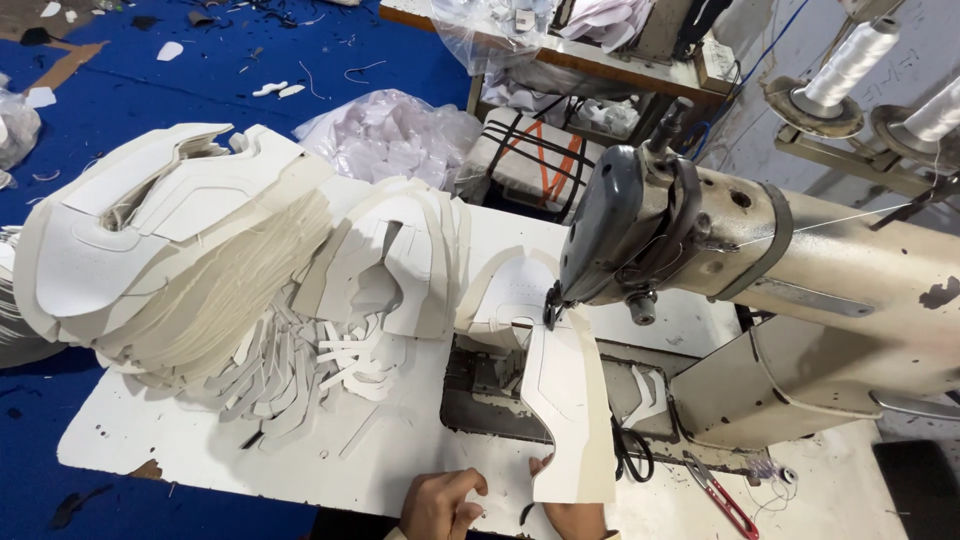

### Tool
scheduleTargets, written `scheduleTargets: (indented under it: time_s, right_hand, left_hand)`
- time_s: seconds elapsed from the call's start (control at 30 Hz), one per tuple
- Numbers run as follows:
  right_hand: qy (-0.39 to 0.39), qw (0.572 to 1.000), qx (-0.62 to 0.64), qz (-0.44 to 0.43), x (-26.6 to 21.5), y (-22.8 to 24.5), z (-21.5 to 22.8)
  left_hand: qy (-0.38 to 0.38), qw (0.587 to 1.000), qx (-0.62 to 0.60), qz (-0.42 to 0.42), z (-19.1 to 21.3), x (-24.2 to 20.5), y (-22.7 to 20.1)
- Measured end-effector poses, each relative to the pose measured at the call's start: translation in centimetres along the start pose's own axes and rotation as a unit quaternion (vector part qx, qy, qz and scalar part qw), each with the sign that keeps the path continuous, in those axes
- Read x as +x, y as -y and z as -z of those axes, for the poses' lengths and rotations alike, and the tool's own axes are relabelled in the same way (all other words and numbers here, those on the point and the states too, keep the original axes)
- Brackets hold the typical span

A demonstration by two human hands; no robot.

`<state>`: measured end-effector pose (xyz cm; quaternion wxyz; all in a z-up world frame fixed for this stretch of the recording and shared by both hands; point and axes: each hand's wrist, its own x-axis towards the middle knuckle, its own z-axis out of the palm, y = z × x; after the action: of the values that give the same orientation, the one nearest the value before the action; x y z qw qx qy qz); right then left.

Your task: The person uses a sewing machine to stitch white shoe parts, specifically attaching smaller pieces to larger shoe uppers. They repeatedly pick up parts from a stack, align them under the needle, sew, and trim excess thread with scissors. The finished pieces are placed back on the table.

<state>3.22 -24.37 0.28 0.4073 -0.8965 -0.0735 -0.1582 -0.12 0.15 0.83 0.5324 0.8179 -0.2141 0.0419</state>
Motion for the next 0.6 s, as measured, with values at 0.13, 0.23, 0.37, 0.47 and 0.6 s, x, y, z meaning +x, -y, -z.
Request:
scheduleTargets:
  time_s: [0.13, 0.23, 0.37, 0.47, 0.6]
  right_hand:
    - [-0.009, 1.000, -0.017, 0.019, 0.0, -0.4, -0.1]
    - [0.002, 1.000, -0.024, 0.018, 0.0, -0.6, -0.2]
    - [0.008, 1.000, -0.024, 0.002, 0.4, 0.4, 0.2]
    - [0.023, 0.999, -0.022, -0.032, 0.5, 0.4, 0.1]
    - [0.029, 0.999, -0.024, -0.034, 0.3, -0.1, -0.1]
  left_hand:
    - [0.006, 1.000, 0.012, -0.004, 0.0, 0.1, -0.1]
    - [-0.012, 1.000, 0.017, -0.004, -0.2, 0.2, -0.2]
    - [-0.010, 0.999, 0.028, 0.027, -0.5, 0.3, -0.1]
    - [-0.013, 0.999, 0.040, 0.014, -0.1, 0.6, -0.6]
    - [0.013, 0.998, 0.047, 0.043, -0.3, 0.6, -0.6]
